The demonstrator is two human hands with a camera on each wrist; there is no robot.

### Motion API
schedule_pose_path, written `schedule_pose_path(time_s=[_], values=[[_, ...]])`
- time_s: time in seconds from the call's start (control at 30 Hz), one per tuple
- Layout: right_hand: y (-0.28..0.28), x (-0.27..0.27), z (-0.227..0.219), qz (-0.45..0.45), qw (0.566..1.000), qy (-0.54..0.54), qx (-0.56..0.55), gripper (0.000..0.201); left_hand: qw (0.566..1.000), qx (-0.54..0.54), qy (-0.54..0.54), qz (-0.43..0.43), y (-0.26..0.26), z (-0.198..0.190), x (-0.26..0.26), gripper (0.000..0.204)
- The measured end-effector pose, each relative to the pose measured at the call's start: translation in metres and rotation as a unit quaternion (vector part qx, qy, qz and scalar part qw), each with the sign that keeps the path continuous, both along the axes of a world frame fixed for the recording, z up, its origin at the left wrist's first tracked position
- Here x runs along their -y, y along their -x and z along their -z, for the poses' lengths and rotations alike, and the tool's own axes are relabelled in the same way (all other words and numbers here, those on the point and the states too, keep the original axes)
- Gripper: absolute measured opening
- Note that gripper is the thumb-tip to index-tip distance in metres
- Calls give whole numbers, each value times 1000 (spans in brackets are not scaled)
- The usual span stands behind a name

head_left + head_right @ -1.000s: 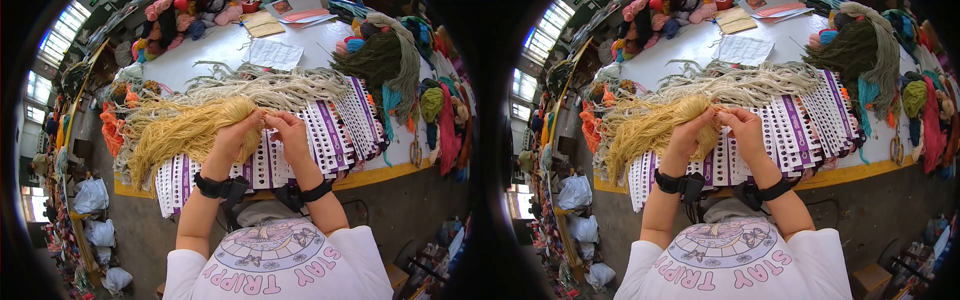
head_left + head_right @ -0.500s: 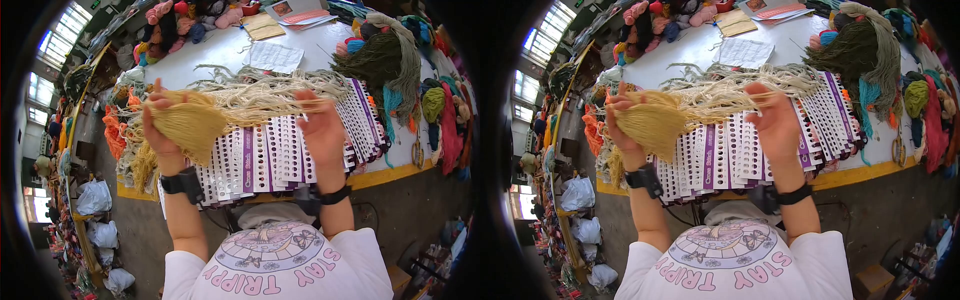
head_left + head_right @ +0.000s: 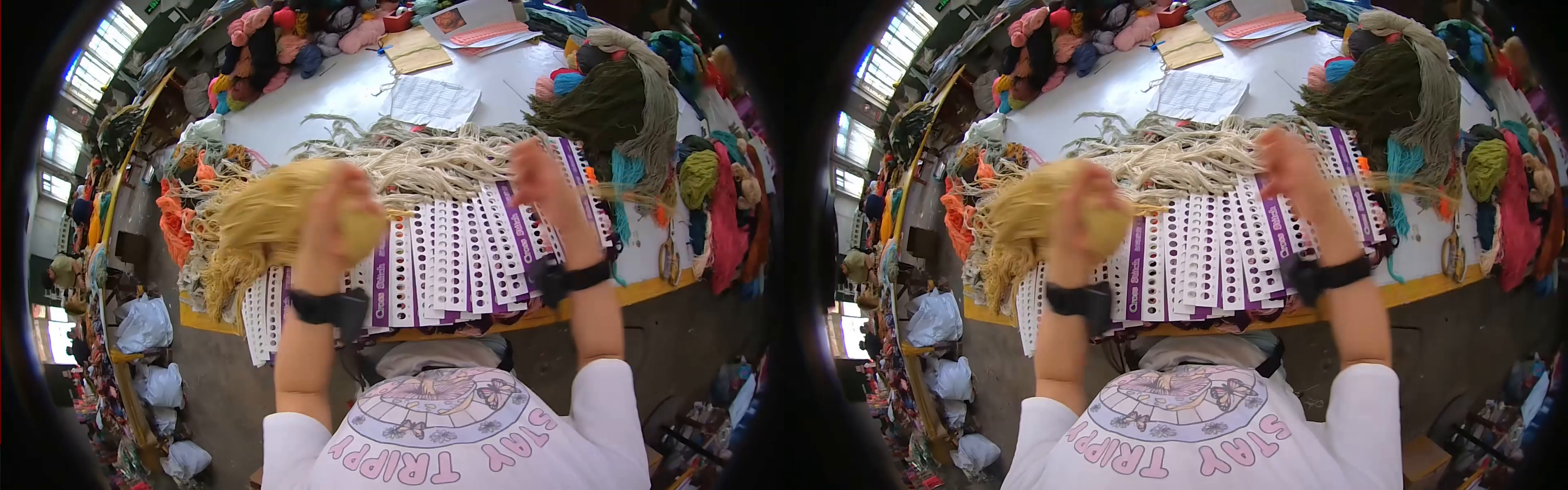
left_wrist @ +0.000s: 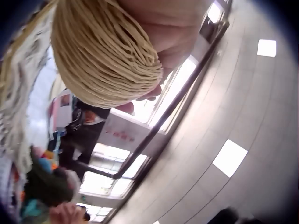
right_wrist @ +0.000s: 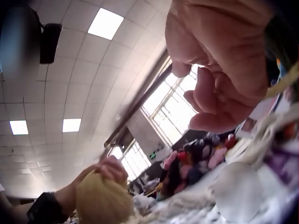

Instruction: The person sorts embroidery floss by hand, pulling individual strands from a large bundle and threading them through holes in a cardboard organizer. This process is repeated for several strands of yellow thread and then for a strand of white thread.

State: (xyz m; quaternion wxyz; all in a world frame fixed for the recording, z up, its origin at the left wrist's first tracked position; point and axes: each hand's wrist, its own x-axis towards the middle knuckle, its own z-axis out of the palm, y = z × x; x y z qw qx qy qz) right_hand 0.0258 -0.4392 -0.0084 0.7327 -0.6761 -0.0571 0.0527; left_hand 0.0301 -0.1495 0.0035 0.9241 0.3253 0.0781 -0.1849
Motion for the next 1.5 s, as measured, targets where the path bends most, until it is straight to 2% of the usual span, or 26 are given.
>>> schedule_pose_path(time_s=[0.03,0.07,0.1,0.13,0.23,0.3,0.33,0.37,0.43,0.47,0.5,0.53,0.57,0.6,0.63,0.67,0.73,0.77,0.87,0.9,0.97,1.03,1.13,1.33,1.43,1.5], values=[[-2,-24,17,-71,995,-50,-42,35,997,-22,-51,46,0,18,25,18],[-1,-46,23,-83,988,-68,-108,45,984,-68,-147,75,2,25,43,20],[-2,-57,28,-137,972,-139,-132,43,974,-15,-191,116,2,37,54,20],[-3,-63,33,-190,946,-209,-157,41,960,-31,-252,120,6,41,62,18],[-4,-66,46,-221,910,-294,-193,35,963,-13,-236,132,0,54,65,15],[-1,-69,44,-202,945,-205,-153,30,970,-44,-197,133,-3,60,62,14],[0,-71,42,-191,959,-161,-132,28,967,-64,-220,115,-2,57,61,14],[-2,-72,42,-135,976,-113,-124,20,962,-82,-243,97,-2,52,60,13],[0,-78,45,-39,994,96,-27,15,949,-101,-291,73,-2,56,57,14],[1,-82,47,10,980,199,24,14,937,-36,-345,34,1,63,56,15],[4,-86,50,22,976,207,64,13,917,29,-397,-4,6,69,56,16],[5,-86,51,33,978,202,50,13,890,95,-445,-42,8,75,56,17],[6,-87,52,44,979,197,36,13,792,211,-571,-50,8,80,52,18],[6,-88,52,55,980,191,23,14,806,170,-567,-15,8,76,52,18],[2,-90,66,73,989,124,31,15,818,129,-560,20,7,70,54,18],[1,-87,71,70,988,135,26,15,828,86,-551,55,7,66,55,18],[3,-86,70,66,985,159,16,15,814,105,-566,80,-1,71,56,16],[2,-86,75,73,989,131,8,15,806,115,-573,93,-4,73,58,16],[4,-86,73,106,974,198,10,15,898,-10,-438,47,-1,65,56,15],[5,-88,72,117,970,208,36,14,906,-3,-421,47,2,59,55,12],[9,-92,70,137,960,230,87,14,938,-63,-325,106,-2,67,45,11],[10,-93,65,134,960,232,87,13,949,-117,-246,159,-8,65,38,9],[10,-92,64,123,956,243,107,13,951,-145,-194,191,-9,71,38,9],[8,-89,68,88,973,187,108,14,967,-107,-189,133,-7,86,45,7],[8,-88,70,86,973,192,97,14,942,-55,-323,78,-3,81,53,5],[10,-88,69,90,972,198,86,14,936,-34,-346,58,-1,77,54,4]])
